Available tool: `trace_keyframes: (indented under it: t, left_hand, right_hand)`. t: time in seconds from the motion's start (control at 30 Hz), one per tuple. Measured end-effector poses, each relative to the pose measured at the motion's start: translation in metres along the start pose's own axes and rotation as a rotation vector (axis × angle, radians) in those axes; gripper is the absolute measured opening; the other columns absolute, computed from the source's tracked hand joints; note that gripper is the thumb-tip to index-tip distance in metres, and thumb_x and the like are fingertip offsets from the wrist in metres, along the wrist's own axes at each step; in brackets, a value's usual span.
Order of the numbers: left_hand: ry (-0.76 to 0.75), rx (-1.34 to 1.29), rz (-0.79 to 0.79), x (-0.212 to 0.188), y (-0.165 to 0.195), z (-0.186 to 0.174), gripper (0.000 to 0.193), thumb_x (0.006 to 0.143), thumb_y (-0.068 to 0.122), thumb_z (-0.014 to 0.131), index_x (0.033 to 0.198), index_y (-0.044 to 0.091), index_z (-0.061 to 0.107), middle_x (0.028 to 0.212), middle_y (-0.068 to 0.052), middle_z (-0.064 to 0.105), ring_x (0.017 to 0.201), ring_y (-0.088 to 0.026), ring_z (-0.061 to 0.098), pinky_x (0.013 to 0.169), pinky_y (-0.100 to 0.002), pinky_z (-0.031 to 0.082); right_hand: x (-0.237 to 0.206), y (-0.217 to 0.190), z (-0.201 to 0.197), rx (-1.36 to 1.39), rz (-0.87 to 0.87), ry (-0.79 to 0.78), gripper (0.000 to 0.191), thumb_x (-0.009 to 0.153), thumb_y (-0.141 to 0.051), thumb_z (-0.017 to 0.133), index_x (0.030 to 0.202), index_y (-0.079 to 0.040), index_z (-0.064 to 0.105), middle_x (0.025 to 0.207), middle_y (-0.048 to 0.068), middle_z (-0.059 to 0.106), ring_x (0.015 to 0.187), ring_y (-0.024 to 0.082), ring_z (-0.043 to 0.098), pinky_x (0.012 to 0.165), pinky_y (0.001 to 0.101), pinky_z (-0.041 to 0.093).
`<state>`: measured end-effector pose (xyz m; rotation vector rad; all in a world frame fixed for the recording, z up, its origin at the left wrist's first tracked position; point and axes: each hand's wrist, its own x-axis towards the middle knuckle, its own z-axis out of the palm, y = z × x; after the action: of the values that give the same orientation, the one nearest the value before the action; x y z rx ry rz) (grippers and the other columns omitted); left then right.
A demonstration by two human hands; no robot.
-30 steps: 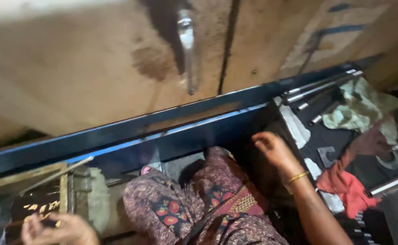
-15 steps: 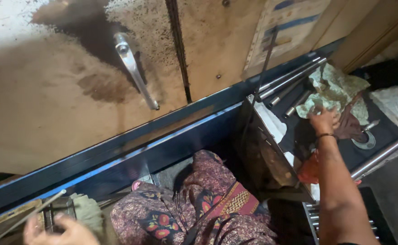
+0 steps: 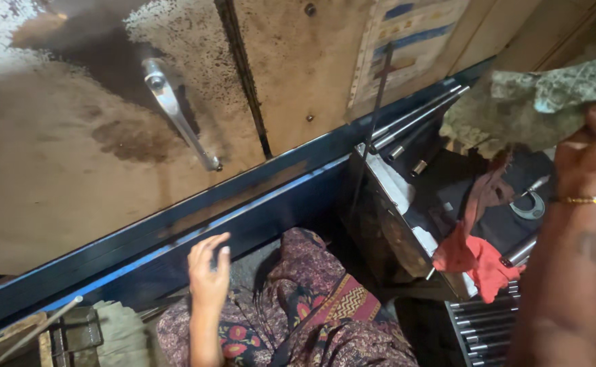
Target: The person sits on the floor and wipes a long metal rod with a cloth, then places it in a tray. They open a machine door, insert the rod, close the door, and later remove and wipe another rod before placing it in a container.
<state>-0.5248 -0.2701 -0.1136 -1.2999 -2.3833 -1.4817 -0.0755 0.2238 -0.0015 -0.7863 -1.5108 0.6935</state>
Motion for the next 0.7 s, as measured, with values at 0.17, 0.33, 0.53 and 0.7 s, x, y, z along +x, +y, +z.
trace_keyframes:
  t: [0.17, 0.33, 0.53, 0.7]
  left_hand:
    - [-0.269, -0.262, 0.030, 0.006, 0.040, 0.054, 0.040, 0.084, 0.017, 0.076, 0.122, 0.009, 0.071, 0.132, -0.012, 0.065, 0.127, -0.029, 0.060, 0.110, -0.040, 0.044]
    - [-0.636, -0.991, -0.132, -0.005, 0.103, 0.094, 0.073, 0.099, 0.040, 0.062, 0.161, 0.015, 0.034, 0.167, -0.008, 0.028, 0.143, -0.023, 0.045, 0.116, -0.039, 0.037]
    - [-0.670, -1.550, -0.334, -0.034, 0.118, 0.081, 0.069, 0.098, 0.027, 0.061, 0.159, 0.010, 0.034, 0.150, -0.008, 0.049, 0.135, -0.019, 0.050, 0.117, -0.034, 0.040]
    - [-0.695, -2.058, -1.099, -0.019, 0.086, 0.113, 0.037, 0.106, 0.028, 0.057, 0.130, 0.001, 0.056, 0.113, -0.012, 0.069, 0.098, -0.024, 0.070, 0.092, -0.037, 0.058]
  right_hand:
    - [-0.056, -0.103, 0.031, 1.071, -0.071, -0.502, 0.012, 0.097, -0.015, 0.067, 0.100, -0.003, 0.067, 0.125, 0.024, 0.066, 0.123, 0.046, 0.061, 0.109, 0.0636, 0.044]
    - [-0.160, -0.170, 0.115, 1.433, -0.047, -1.595, 0.015, 0.102, -0.010, 0.062, 0.094, 0.002, 0.065, 0.119, 0.026, 0.069, 0.119, 0.046, 0.068, 0.108, 0.0621, 0.053]
    - [-0.228, -0.173, 0.165, 0.601, 0.010, -1.329, 0.015, 0.098, -0.010, 0.067, 0.087, 0.000, 0.070, 0.116, 0.020, 0.076, 0.116, 0.036, 0.071, 0.106, 0.0468, 0.053]
    - [-0.266, -0.128, 0.175, 0.385, 0.041, -0.946, 0.011, 0.093, -0.006, 0.072, 0.103, -0.002, 0.074, 0.127, 0.015, 0.072, 0.123, 0.027, 0.068, 0.115, 0.0457, 0.045]
